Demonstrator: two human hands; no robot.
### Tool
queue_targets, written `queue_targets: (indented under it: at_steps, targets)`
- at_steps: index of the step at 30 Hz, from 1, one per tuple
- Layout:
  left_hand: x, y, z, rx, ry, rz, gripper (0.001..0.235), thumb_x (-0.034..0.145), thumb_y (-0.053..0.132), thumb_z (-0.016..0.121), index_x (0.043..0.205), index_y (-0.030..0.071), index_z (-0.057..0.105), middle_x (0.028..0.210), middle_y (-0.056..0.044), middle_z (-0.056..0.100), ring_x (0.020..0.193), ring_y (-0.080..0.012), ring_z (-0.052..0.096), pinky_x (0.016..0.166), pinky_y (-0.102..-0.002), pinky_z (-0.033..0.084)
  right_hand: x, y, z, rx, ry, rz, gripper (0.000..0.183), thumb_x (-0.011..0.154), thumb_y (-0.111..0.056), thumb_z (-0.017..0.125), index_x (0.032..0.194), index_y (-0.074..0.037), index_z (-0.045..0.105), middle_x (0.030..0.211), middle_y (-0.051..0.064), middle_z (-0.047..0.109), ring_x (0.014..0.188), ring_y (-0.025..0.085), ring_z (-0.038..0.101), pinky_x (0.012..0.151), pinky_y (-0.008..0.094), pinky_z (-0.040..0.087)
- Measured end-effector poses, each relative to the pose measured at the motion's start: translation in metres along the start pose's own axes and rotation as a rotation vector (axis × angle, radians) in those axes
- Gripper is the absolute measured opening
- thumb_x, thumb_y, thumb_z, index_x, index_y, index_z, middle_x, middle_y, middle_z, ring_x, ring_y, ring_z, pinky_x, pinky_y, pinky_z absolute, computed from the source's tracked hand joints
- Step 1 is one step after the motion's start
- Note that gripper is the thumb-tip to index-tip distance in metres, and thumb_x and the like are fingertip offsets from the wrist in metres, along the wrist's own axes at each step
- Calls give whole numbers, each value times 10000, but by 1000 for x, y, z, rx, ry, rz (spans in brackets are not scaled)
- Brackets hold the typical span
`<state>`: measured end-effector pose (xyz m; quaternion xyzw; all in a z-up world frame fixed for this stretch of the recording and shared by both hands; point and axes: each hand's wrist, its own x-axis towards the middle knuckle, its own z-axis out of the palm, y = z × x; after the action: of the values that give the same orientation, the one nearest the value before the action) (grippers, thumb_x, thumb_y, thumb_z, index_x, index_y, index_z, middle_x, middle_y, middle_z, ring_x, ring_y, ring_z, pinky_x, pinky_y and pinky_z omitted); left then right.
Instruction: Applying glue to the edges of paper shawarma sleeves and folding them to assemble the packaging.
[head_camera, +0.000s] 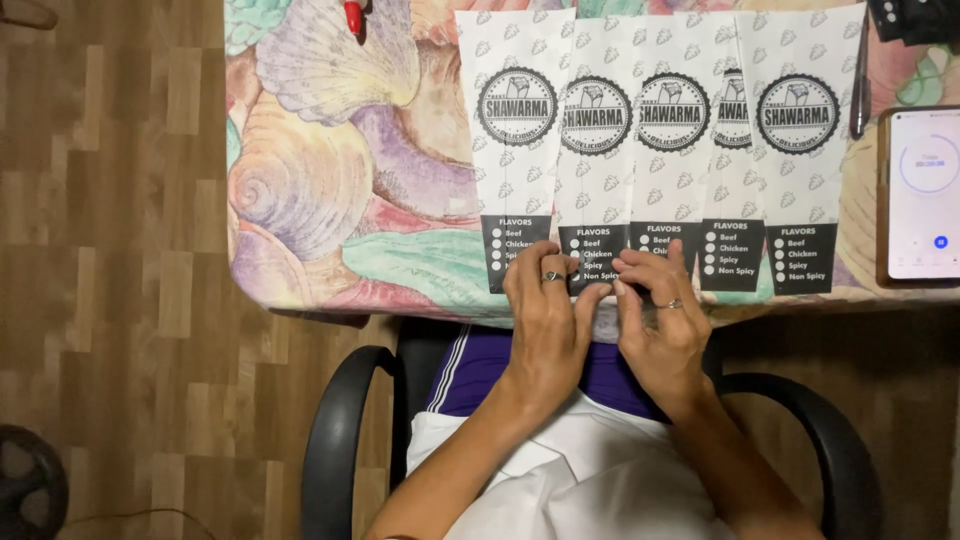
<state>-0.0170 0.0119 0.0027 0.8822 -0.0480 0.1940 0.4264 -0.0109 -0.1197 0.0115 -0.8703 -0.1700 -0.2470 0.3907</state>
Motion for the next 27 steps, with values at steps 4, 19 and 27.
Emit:
queue_targets:
  at_steps: [4, 19, 27]
  targets:
    - [4, 2, -11, -93, -46, -46, 167, 961, 117, 646, 1015, -4, 545, 1021, -112, 507, 1192, -366, 562, 1085, -476, 382, 5, -7, -2, -7, 1, 6, 78, 943, 53, 741, 994, 15, 696, 1031, 135, 756, 1016, 328, 737, 1195, 491, 391]
    - [-1, 5, -13, -165, -50, -66, 109, 970, -50, 518, 1059, 1, 556, 1039, -111, 489, 1175, -354, 582, 1040, -447, 432, 1, -11, 0, -59, 14, 17, 123, 996, 4, 707, 1116, 2, 733, 1106, 126, 720, 1065, 317, 711, 1175, 500, 400]
    - [-5, 3, 3, -60, 100, 75, 150, 1032, 48, 531, 1145, -49, 517, 1028, -134, 507, 1118, -364, 594, 1035, -458, 447, 2, -9, 1, -66, 26, -42, 120, 992, 36, 718, 1111, 38, 730, 1091, 155, 728, 1031, 327, 720, 1166, 497, 423]
